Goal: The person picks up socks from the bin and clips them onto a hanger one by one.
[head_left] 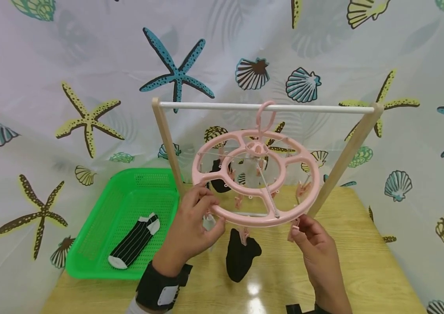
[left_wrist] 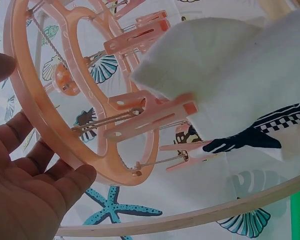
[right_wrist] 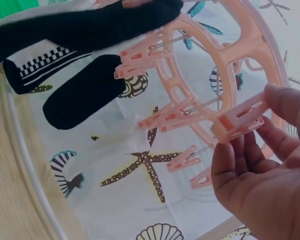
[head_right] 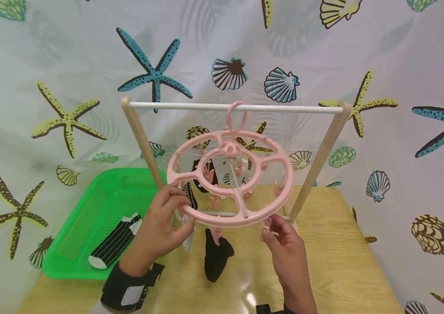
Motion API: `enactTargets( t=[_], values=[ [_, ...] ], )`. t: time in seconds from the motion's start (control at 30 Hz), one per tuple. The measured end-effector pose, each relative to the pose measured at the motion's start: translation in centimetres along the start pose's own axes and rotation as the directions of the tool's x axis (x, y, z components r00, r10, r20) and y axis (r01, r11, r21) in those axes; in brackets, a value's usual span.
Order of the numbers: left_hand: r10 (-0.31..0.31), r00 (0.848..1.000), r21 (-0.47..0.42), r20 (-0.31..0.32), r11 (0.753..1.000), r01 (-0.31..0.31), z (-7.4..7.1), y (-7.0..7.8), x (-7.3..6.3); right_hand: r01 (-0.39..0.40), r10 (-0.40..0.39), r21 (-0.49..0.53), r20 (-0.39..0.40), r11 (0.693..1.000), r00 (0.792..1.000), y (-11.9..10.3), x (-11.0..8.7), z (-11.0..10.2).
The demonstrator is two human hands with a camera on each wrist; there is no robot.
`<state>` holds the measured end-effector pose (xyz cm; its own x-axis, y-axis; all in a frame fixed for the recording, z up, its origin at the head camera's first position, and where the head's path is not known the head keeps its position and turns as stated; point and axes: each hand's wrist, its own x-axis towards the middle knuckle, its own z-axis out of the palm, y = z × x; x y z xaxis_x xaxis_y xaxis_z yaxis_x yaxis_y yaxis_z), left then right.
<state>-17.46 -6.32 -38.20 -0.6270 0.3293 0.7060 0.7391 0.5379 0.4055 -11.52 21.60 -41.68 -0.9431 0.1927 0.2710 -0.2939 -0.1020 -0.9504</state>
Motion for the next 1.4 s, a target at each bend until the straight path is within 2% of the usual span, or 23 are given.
enactTargets(
  t=[0.4, 0.57, 0.67, 0.8, 0.93, 1.07, 1.13, 1.23, 1.27, 1.33, 1.4],
  values=[
    [-0.005, 1.000, 0.031, 0.004, 1.000, 0.005, -0.1, 0.0, -0.2, -0.050, 0.053, -0.079, 0.038, 0.996, 0.998, 0.6, -0.1, 0.0],
    [-0.013, 1.000, 0.047, -0.006, 0.999, 0.013, -0.1, -0.2, -0.3, -0.037, 0.040, -0.060, 0.044, 0.998, 0.998, 0.8, -0.2, 0.1],
    [-0.023, 0.999, 0.052, -0.028, 0.998, 0.024, -0.1, -0.3, -0.5, -0.031, 0.032, -0.029, 0.043, 0.999, 0.999, 0.8, -0.3, 0.2],
    [-0.063, 0.993, 0.005, -0.103, 0.998, 0.064, 0.0, -0.5, -1.0, -0.042, 0.043, -0.018, 0.032, 0.999, 0.999, 0.8, -0.5, 0.5],
    [-0.146, 0.972, -0.092, -0.183, 0.987, 0.131, 0.1, -0.9, -1.9, -0.013, 0.013, -0.023, -0.003, 1.000, 1.000, 0.8, -0.6, 0.7],
    [-0.214, 0.958, -0.114, -0.189, 0.974, 0.195, -0.1, -2.1, -2.8, 0.029, -0.029, 0.002, -0.066, 1.000, 0.997, 0.8, -0.6, 0.9],
    [-0.263, 0.952, -0.112, -0.157, 0.963, 0.247, -0.6, -2.8, -3.3, 0.029, -0.028, 0.007, -0.098, 1.000, 0.995, 0.8, -0.6, 1.1],
    [-0.363, 0.929, -0.098, -0.076, 0.930, 0.355, -1.6, -4.0, -3.8, 0.014, -0.013, 0.007, -0.131, 1.000, 0.991, 0.7, -0.7, 1.2],
    [-0.395, 0.918, -0.090, -0.042, 0.917, 0.390, -1.9, -4.5, -3.9, 0.010, -0.010, 0.004, -0.137, 1.000, 0.991, 0.7, -0.7, 1.3],
    [-0.469, 0.883, -0.048, 0.038, 0.881, 0.470, -2.8, -5.5, -4.1, 0.006, -0.006, 0.000, -0.139, 1.000, 0.990, 0.6, -0.7, 1.3],
    [-0.506, 0.857, 0.013, 0.095, 0.862, 0.507, -3.5, -6.8, -4.1, 0.005, -0.004, 0.002, -0.138, 1.000, 0.990, 0.6, -0.8, 1.4]
  ],
)
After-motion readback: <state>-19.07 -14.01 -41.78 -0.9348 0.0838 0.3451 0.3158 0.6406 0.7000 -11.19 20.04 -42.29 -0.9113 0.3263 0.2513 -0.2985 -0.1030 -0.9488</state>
